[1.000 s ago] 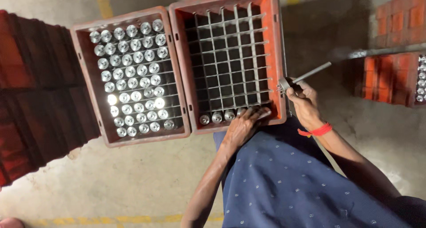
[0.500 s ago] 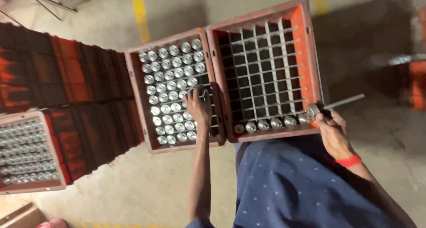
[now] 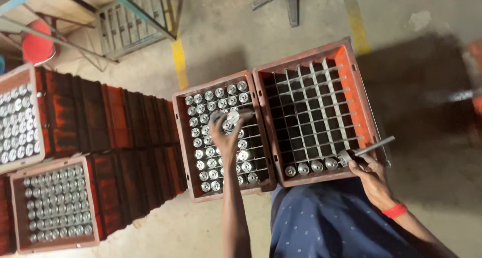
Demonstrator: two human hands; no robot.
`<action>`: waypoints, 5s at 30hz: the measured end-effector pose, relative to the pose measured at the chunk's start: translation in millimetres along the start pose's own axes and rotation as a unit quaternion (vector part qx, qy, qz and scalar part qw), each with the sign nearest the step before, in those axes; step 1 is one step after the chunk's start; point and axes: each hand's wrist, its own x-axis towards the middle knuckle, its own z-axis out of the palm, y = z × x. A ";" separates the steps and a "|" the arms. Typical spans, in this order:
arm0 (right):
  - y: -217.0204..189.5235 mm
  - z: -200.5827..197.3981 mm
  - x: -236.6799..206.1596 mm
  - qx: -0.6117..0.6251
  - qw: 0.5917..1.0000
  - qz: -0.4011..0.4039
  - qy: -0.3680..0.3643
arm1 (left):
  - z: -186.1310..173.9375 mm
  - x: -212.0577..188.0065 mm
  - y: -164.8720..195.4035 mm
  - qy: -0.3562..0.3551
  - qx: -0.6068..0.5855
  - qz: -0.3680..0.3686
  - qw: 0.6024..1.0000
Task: The person uses a metal rod to pick up small metallic cylindrical parts from one crate and places them into another crate. The person repeats this process, moving parts between crates and occasionally repositioning the crates.
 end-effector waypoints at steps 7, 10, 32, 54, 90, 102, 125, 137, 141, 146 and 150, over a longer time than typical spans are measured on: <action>-5.2 35.4 5.7 -0.092 0.991 0.023 -0.093 | 38.2 -106.1 43.5 -0.032 -0.314 -0.393 0.864; -30.8 61.2 12.2 -0.119 0.981 0.029 -0.148 | 62.5 -150.3 63.5 -0.117 -0.141 -0.239 0.954; -61.4 27.1 32.6 -0.171 0.912 -0.004 -0.372 | 87.7 -221.0 125.5 -0.346 -0.097 -0.261 0.896; -21.3 9.0 6.1 -0.011 0.999 0.028 -0.032 | 41.2 -47.8 -8.7 -0.052 0.325 0.045 0.943; -85.5 50.2 15.7 -0.236 0.927 -0.085 -0.279 | 108.7 -223.1 108.6 -0.239 0.041 -0.188 0.952; -52.8 33.7 27.0 -0.160 0.942 -0.007 -0.295 | 113.0 -223.1 118.2 -0.279 0.135 -0.234 0.921; -15.3 1.7 10.7 -0.019 1.000 -0.007 0.009 | 60.6 -71.1 13.1 -0.073 0.277 0.058 0.956; -4.7 -12.3 -9.6 -0.021 1.000 0.011 0.001 | 104.3 101.4 -34.0 -0.012 0.333 0.119 0.935; -2.1 -25.2 -12.9 -0.059 0.998 0.030 0.023 | 45.9 84.6 -12.2 0.001 0.168 0.150 0.974; -17.6 -4.4 -2.4 -0.074 0.996 0.020 -0.040 | 9.9 13.5 30.1 -0.075 -0.279 -0.076 0.954; -44.0 38.2 11.7 -0.133 0.986 0.021 -0.102 | 56.1 -79.0 64.1 -0.112 -0.177 -0.282 0.936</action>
